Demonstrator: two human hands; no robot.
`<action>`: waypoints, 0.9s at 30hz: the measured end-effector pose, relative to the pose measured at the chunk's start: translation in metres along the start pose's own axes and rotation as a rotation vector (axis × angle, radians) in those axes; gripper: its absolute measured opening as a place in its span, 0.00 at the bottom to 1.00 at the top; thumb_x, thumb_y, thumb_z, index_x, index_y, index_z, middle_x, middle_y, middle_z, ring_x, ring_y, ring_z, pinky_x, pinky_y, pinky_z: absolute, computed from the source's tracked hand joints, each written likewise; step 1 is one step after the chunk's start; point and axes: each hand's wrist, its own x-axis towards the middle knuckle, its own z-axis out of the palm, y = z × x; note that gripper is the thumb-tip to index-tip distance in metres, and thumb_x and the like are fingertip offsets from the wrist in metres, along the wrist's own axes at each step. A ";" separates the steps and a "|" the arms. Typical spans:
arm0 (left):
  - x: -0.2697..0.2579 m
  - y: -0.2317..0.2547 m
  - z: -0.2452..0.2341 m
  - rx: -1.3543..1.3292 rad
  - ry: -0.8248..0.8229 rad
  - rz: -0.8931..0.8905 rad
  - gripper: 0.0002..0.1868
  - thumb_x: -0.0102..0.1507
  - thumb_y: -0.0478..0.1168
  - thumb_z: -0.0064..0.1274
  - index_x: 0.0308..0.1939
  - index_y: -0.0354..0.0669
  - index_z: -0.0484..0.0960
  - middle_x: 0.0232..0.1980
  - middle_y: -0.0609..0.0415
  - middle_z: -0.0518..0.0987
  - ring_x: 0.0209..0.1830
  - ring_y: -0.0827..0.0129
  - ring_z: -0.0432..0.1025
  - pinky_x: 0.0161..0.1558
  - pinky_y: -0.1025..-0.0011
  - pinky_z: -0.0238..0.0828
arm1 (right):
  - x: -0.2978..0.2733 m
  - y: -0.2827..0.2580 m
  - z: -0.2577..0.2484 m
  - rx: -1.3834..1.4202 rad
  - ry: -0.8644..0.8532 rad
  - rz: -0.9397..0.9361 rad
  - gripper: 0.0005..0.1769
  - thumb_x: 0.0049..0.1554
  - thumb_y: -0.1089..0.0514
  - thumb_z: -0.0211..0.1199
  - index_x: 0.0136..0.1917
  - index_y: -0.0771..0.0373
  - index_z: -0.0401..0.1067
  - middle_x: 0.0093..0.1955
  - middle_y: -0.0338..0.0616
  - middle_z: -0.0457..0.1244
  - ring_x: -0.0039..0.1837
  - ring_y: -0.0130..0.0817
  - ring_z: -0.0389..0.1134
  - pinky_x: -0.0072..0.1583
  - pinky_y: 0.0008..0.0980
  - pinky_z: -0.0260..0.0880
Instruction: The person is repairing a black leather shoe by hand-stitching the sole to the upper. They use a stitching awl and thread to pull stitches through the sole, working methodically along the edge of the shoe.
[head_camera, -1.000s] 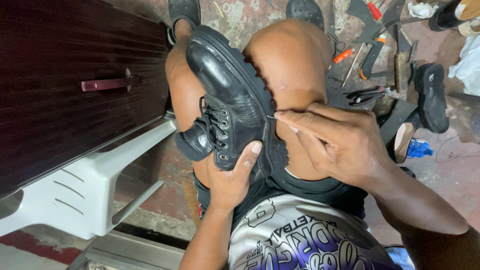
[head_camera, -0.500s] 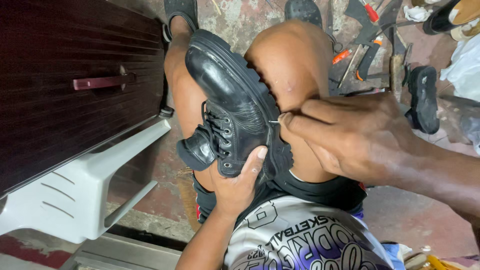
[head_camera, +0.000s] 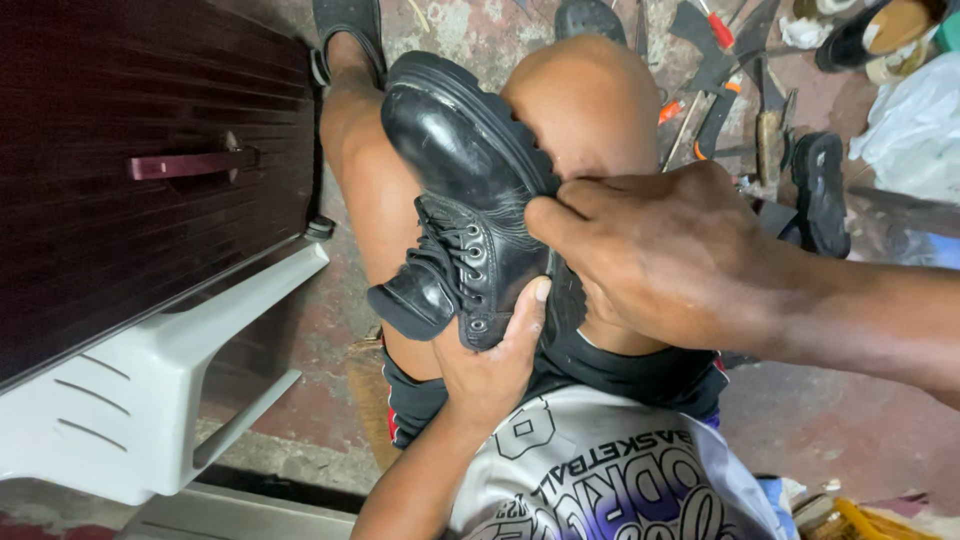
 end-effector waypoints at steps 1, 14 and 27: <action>-0.002 -0.003 -0.001 -0.036 0.005 -0.022 0.12 0.63 0.30 0.63 0.50 0.30 0.83 0.47 0.54 0.84 0.44 0.74 0.78 0.50 0.73 0.77 | 0.001 0.001 -0.001 -0.002 -0.043 0.023 0.15 0.51 0.55 0.65 0.49 0.60 0.67 0.36 0.38 0.62 0.37 0.35 0.70 0.31 0.38 0.67; -0.046 -0.035 -0.180 0.531 0.506 -0.212 0.12 0.74 0.42 0.51 0.49 0.33 0.77 0.52 0.46 0.80 0.45 0.59 0.75 0.42 0.68 0.69 | -0.050 0.032 0.036 0.423 0.172 0.397 0.03 0.61 0.64 0.66 0.49 0.65 0.75 0.34 0.42 0.66 0.32 0.25 0.64 0.36 0.26 0.62; -0.032 -0.006 -0.077 0.387 -0.153 -0.109 0.23 0.59 0.44 0.72 0.54 0.44 0.82 0.22 0.50 0.69 0.20 0.71 0.62 0.28 0.74 0.65 | -0.063 0.042 0.043 0.689 0.285 0.311 0.01 0.70 0.70 0.59 0.53 0.72 0.69 0.48 0.44 0.66 0.47 0.21 0.66 0.51 0.18 0.67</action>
